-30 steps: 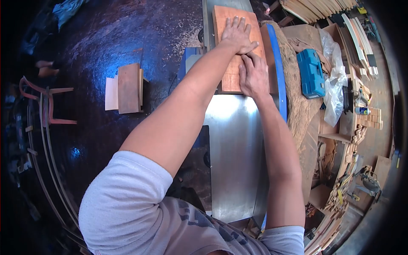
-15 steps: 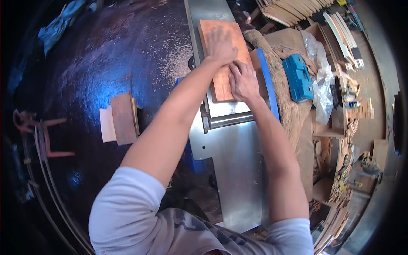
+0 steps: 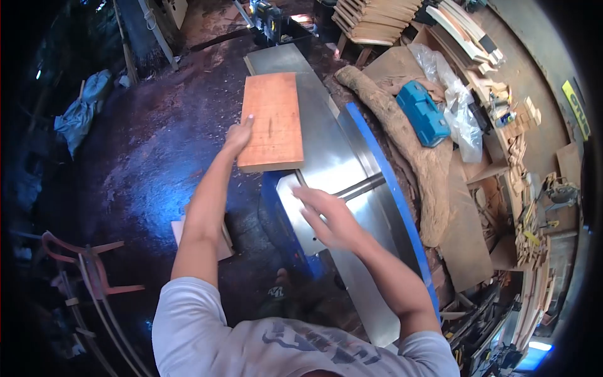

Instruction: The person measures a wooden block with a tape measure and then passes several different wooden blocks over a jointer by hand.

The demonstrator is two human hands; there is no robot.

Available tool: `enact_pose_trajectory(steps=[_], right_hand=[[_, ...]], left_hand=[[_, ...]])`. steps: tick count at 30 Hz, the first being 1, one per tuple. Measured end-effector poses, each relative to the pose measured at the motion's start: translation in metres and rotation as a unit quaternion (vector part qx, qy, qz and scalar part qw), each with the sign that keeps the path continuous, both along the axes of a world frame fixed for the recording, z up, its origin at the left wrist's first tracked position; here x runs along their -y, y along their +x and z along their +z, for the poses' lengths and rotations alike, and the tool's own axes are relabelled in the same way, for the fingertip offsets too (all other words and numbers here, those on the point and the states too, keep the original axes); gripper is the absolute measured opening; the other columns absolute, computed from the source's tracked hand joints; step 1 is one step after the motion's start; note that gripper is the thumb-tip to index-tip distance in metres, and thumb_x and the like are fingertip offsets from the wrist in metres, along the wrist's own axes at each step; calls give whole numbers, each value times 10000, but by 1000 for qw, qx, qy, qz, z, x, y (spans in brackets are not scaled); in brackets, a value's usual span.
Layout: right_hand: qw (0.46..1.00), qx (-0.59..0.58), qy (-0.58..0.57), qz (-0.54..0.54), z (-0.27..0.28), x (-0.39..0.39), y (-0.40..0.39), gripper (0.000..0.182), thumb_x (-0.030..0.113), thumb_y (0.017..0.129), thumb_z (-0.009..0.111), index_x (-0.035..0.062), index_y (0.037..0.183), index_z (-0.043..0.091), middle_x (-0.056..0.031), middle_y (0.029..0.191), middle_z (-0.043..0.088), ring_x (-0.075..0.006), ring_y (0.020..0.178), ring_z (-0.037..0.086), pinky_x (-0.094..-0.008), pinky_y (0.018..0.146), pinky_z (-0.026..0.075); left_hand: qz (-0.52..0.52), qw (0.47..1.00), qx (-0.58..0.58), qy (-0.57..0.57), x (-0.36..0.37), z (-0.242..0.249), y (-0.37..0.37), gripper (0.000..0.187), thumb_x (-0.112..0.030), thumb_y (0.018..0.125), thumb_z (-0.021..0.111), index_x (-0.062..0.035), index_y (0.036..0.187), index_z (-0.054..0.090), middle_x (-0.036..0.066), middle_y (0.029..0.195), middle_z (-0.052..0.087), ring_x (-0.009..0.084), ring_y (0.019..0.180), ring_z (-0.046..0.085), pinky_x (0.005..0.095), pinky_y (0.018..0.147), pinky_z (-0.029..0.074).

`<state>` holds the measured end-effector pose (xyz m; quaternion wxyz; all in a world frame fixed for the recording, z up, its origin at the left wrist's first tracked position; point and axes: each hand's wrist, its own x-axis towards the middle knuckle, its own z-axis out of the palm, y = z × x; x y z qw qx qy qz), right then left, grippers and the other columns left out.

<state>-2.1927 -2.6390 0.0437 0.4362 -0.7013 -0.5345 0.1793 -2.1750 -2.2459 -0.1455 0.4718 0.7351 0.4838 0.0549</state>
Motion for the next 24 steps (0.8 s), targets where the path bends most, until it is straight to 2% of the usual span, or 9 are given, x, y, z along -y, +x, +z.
enact_pose_trajectory(steps=[2,4,5,6,8,10,15,21,24], right_hand=[[995,-24,49,-81,7,94,-38,299,37,984,634,-12,1263,727,-204,1215,751,-362,1081,748,-404,957,577],[971,-59,23,-229,-11,183,-76,209,36,982,653,-42,1146,755,-203,1092,770,-280,923,762,-350,848,596],[941,-133,16,-312,-29,224,-97,215,51,996,640,-50,1152,749,-169,1071,769,-222,917,740,-346,825,598],[911,-176,-7,-373,-52,267,-117,218,59,1007,627,-53,1150,748,-159,1061,764,-206,914,729,-350,813,600],[866,-229,-28,-443,-92,317,-142,222,71,1023,611,-56,1145,747,-139,1044,757,-180,905,711,-347,797,599],[838,-252,-30,-483,-114,349,-165,223,79,1032,603,-54,1138,748,-122,1031,750,-163,894,698,-336,790,590],[965,-4,-23,-262,-76,375,-168,205,66,1016,623,-50,1149,727,-206,997,736,-300,867,717,-397,806,552],[969,-33,14,-243,-43,424,-196,195,65,1006,641,-33,1150,728,-197,1033,750,-310,902,731,-374,819,562],[971,-30,10,-237,-48,446,-221,212,105,1022,652,-39,1154,735,-163,1040,750,-219,866,702,-328,814,555]], left_hand=[[45,957,113,-263,53,75,-76,896,-675,1040,488,146,1385,591,328,1367,653,389,1308,652,441,1116,507],[45,886,266,-376,83,52,-149,805,-596,1074,474,108,1464,502,269,1272,657,322,1200,677,465,977,561],[7,734,350,-582,113,71,-192,800,-577,1073,473,104,1491,449,236,1210,617,303,1115,639,463,901,549],[-33,527,417,-740,153,98,-229,799,-558,1072,473,101,1518,395,203,1148,577,283,1030,601,460,824,537],[-16,435,494,-753,230,141,-269,830,-554,1058,464,113,1530,324,146,1055,473,243,922,478,407,746,476],[-38,373,541,-753,283,145,-296,837,-568,1055,450,110,1532,331,151,1041,483,247,896,474,404,727,464],[-134,266,580,-758,385,147,-335,761,-526,1086,427,91,1525,356,159,1056,529,274,938,547,426,746,502],[-117,249,554,-786,483,168,-357,742,-512,1092,426,89,1518,339,157,1050,518,263,930,534,425,749,498],[-125,252,531,-799,512,167,-353,752,-520,1092,425,93,1517,331,157,1043,512,264,928,531,425,748,496]])
